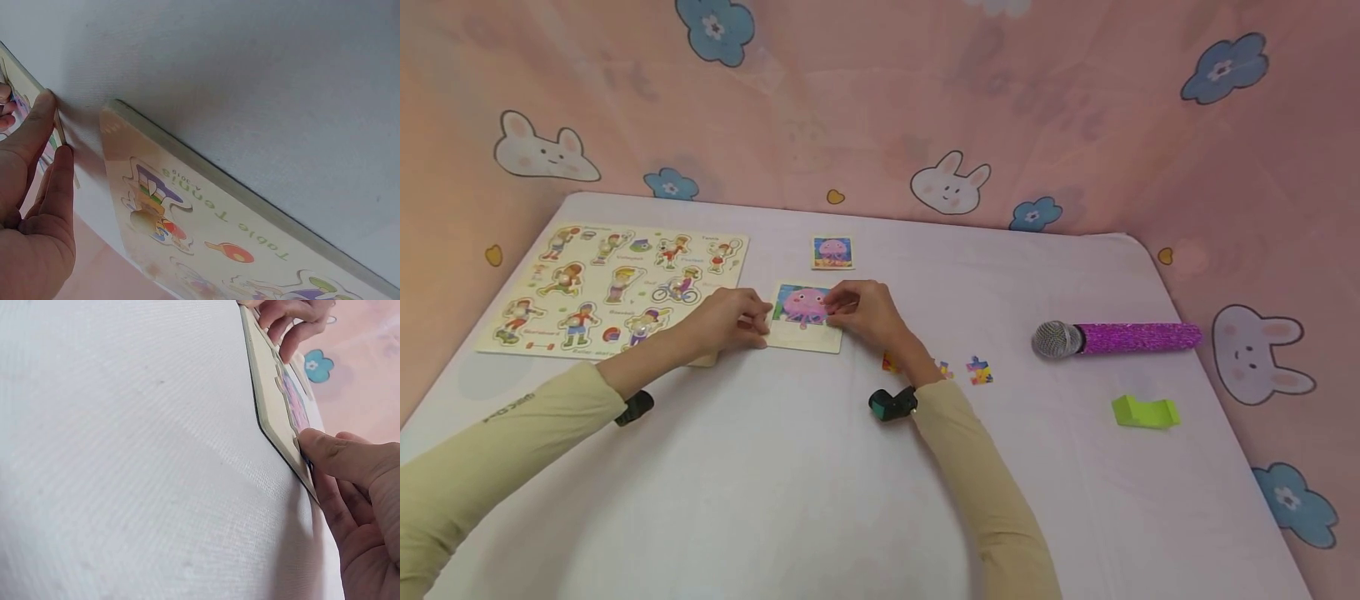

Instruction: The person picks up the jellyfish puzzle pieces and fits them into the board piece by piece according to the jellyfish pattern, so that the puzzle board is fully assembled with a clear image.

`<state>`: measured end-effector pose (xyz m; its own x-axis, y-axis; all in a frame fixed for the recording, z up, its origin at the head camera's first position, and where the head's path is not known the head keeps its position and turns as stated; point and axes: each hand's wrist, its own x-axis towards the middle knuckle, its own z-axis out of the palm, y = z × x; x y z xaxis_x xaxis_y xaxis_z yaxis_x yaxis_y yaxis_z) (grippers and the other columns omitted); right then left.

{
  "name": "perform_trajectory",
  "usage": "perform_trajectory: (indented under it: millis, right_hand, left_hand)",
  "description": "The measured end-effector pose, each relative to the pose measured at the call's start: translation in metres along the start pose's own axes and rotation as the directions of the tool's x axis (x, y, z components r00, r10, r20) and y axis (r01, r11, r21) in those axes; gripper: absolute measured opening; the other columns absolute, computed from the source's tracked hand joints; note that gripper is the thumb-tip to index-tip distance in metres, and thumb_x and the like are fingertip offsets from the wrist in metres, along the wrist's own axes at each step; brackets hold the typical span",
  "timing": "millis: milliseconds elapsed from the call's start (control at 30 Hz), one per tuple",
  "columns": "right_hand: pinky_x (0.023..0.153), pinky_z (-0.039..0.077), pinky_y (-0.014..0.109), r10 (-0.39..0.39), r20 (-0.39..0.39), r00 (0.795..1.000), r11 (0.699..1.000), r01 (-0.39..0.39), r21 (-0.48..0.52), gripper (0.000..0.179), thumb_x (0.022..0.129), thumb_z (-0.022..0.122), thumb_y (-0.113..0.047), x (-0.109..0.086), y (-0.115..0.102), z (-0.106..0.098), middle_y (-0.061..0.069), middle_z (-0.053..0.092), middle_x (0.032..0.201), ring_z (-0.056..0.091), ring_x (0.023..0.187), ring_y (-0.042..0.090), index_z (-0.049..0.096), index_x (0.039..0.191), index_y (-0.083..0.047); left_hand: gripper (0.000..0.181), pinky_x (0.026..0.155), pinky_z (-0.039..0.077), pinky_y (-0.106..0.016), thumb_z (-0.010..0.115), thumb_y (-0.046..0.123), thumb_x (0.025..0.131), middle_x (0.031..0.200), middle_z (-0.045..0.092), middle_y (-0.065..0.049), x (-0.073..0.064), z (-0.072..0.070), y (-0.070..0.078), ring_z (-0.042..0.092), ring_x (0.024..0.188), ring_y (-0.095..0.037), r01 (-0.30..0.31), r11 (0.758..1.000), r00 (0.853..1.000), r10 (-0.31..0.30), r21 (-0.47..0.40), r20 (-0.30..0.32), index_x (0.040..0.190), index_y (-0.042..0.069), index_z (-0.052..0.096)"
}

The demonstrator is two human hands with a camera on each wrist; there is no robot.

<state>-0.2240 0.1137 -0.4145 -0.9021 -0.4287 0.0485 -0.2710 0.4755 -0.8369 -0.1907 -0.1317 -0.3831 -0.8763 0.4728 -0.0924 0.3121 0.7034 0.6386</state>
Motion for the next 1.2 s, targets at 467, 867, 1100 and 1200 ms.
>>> perform_trajectory:
  millis: [467, 867, 1100, 1200]
  right_hand:
    - [0.081, 0.053, 0.026, 0.035, -0.052, 0.998, 0.954, -0.018, 0.299, 0.025, 0.082, 0.071, 0.005, -0.009, 0.011, -0.007, 0.023, 0.066, 0.104, 0.066, 0.093, 0.026, 0.064, 0.106, 0.009]
    - [0.084, 0.052, 0.023, 0.063, -0.12, 0.991, 0.947, -0.021, 0.32, 0.031, 0.084, 0.07, 0.003, -0.044, 0.022, -0.034, 0.025, 0.062, 0.112, 0.066, 0.093, 0.016, 0.06, 0.113, 0.008]
    - [0.083, 0.051, 0.02, 0.082, -0.107, 0.991, 0.964, -0.052, 0.262, 0.034, 0.083, 0.072, -0.001, -0.064, 0.03, -0.046, 0.023, 0.063, 0.113, 0.065, 0.092, 0.016, 0.06, 0.114, 0.006]
    - [0.082, 0.051, 0.019, 0.091, -0.093, 0.992, 0.974, -0.069, 0.218, 0.033, 0.082, 0.073, -0.002, -0.074, 0.032, -0.05, 0.022, 0.064, 0.11, 0.065, 0.091, 0.015, 0.061, 0.113, 0.005]
  left_hand:
    - [0.008, 0.088, 0.05, -0.037, 0.078, 0.002, 0.077, 0.115, 0.063, -0.019, -0.001, -0.001, -0.003, 0.061, 0.106, -0.03, -0.007, 1.0, 1.0, 0.007, 0.006, 0.003, 0.081, 0.002, 0.071]
    - [0.008, 0.089, 0.05, -0.038, 0.078, 0.001, 0.077, 0.116, 0.062, -0.02, -0.001, -0.001, -0.002, 0.06, 0.11, -0.033, -0.009, 1.0, 1.0, 0.009, -0.013, 0.006, 0.082, 0.0, 0.071]
    - [0.007, 0.09, 0.05, -0.038, 0.077, 0.002, 0.078, 0.116, 0.062, -0.018, -0.001, -0.001, -0.003, 0.058, 0.113, -0.033, -0.002, 1.0, 1.0, 0.002, -0.019, 0.007, 0.081, 0.001, 0.071]
    - [0.007, 0.089, 0.05, -0.038, 0.077, 0.002, 0.078, 0.115, 0.062, -0.018, 0.0, 0.0, -0.004, 0.058, 0.113, -0.033, -0.008, 1.0, 1.0, 0.008, -0.015, 0.008, 0.081, 0.001, 0.071]
